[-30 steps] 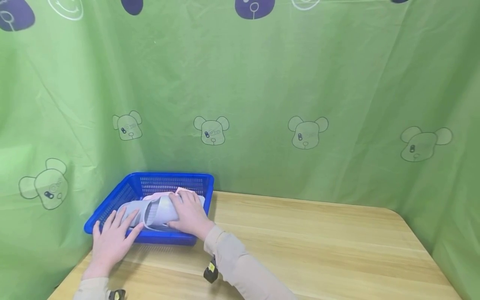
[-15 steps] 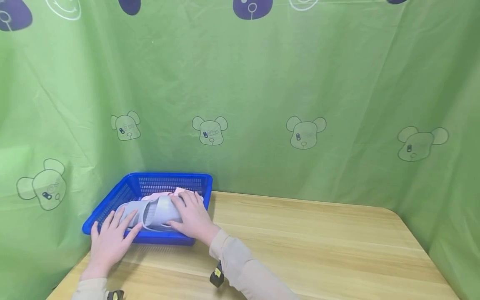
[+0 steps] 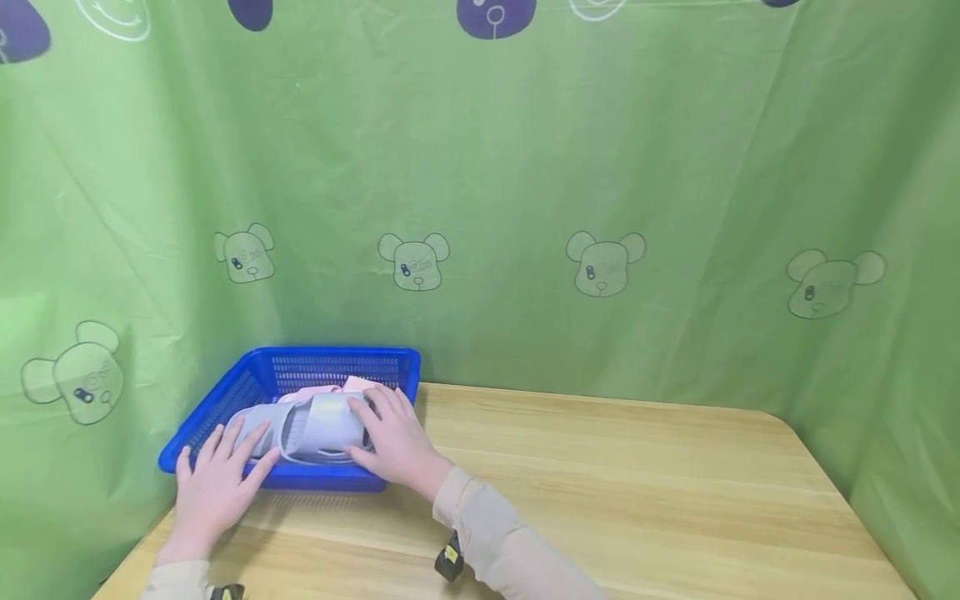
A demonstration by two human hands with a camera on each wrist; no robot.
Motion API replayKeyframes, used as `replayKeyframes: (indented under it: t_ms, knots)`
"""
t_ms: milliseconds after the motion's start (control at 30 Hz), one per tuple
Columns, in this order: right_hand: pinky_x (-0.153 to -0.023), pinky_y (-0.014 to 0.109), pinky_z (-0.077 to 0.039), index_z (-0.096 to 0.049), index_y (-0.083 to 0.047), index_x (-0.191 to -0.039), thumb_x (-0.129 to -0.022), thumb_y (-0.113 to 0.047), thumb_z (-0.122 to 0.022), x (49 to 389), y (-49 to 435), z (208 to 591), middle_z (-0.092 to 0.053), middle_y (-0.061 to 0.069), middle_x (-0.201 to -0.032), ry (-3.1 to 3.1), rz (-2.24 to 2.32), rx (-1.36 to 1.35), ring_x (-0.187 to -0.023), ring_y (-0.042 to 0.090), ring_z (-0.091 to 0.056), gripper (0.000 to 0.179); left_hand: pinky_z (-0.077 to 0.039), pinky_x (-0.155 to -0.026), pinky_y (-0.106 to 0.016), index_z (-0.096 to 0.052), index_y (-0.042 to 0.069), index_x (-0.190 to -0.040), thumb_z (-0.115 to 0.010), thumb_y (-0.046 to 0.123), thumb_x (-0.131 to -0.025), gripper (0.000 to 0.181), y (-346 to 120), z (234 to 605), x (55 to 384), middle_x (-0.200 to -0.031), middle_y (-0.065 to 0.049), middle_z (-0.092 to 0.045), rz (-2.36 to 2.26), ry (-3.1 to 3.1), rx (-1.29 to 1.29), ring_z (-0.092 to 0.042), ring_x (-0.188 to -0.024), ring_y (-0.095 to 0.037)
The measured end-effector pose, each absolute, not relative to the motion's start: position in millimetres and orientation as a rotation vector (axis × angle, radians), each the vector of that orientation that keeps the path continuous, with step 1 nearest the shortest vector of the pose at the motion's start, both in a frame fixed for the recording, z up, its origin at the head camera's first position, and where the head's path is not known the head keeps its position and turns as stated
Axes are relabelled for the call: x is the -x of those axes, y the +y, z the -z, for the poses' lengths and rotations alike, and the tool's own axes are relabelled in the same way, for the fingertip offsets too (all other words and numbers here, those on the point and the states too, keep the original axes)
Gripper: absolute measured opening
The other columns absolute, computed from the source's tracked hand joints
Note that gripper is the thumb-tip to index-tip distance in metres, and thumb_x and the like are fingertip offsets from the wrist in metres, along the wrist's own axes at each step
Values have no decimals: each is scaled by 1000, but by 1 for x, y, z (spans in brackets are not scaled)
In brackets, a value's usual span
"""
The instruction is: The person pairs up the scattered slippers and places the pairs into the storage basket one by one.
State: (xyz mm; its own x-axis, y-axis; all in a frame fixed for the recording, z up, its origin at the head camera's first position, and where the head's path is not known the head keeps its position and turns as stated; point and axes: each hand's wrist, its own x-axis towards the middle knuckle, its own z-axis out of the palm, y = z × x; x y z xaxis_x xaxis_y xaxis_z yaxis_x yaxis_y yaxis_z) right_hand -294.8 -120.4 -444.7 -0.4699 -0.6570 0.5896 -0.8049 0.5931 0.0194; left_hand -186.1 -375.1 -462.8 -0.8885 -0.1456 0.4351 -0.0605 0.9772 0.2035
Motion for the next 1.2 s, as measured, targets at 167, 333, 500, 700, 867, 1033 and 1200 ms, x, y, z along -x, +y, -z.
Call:
replayKeyframes:
  t_ms: [167, 333, 500, 700, 867, 1033, 1200]
  knots:
    - [-116, 49, -34, -50, -15, -139, -86, -51, -66, 292, -114, 445, -52, 7, -136, -2268, -360, -1168, -132, 24, -45, 66, -5, -107, -78, -44, 22, -146, -43, 55, -98, 58, -377, 465, 185, -154, -20, -36, 261, -2656, -143, -29, -138, -49]
    - [-116, 49, -34, -51, -15, -139, -86, -51, -66, 291, -107, 447, -52, 9, -138, -2260, -374, -1174, -133, 26, -45, 66, -5, -107, -78, -44, 21, -145, -43, 55, -98, 58, -378, 465, 184, -153, -21, -36, 260, -2658, -144, -29, -137, -49]
    - [-116, 52, -33, -50, -13, -139, -88, -47, -65, 293, -98, 449, -51, 12, -140, -2251, -427, -1196, -134, 31, -44, 63, -5, -107, -78, -44, 21, -145, -43, 55, -98, 59, -378, 465, 183, -153, -21, -36, 258, -2658, -142, -29, -138, -49]
    - [-118, 50, -30, -48, -14, -140, -89, -49, -63, 295, -90, 449, -50, 11, -140, -2265, -430, -1178, -134, 29, -43, 63, -5, -107, -77, -45, 21, -145, -43, 55, -98, 59, -378, 464, 183, -153, -20, -36, 257, -2657, -144, -29, -138, -49]
    - [-119, 50, -28, -47, -13, -143, -90, -51, -62, 294, -79, 448, -49, 14, -142, -2298, -457, -1187, -137, 30, -41, 66, -6, -107, -77, -44, 21, -145, -44, 55, -98, 58, -378, 464, 183, -154, -20, -36, 258, -2659, -142, -29, -138, -48]
    - [-120, 49, -28, -42, -14, -146, -92, -52, -58, 296, -67, 448, -44, 14, -146, -2324, -461, -1220, -140, 33, -39, 68, -5, -107, -78, -44, 21, -146, -44, 55, -98, 59, -377, 463, 184, -154, -20, -36, 263, -2658, -136, -28, -138, -48]
    - [-118, 49, -31, -41, -14, -147, -93, -52, -57, 300, -55, 448, -42, 16, -148, -2336, -486, -1246, -140, 34, -38, 68, -5, -107, -77, -43, 21, -146, -43, 54, -98, 59, -376, 463, 185, -154, -20, -36, 261, -2653, -130, -28, -138, -48]
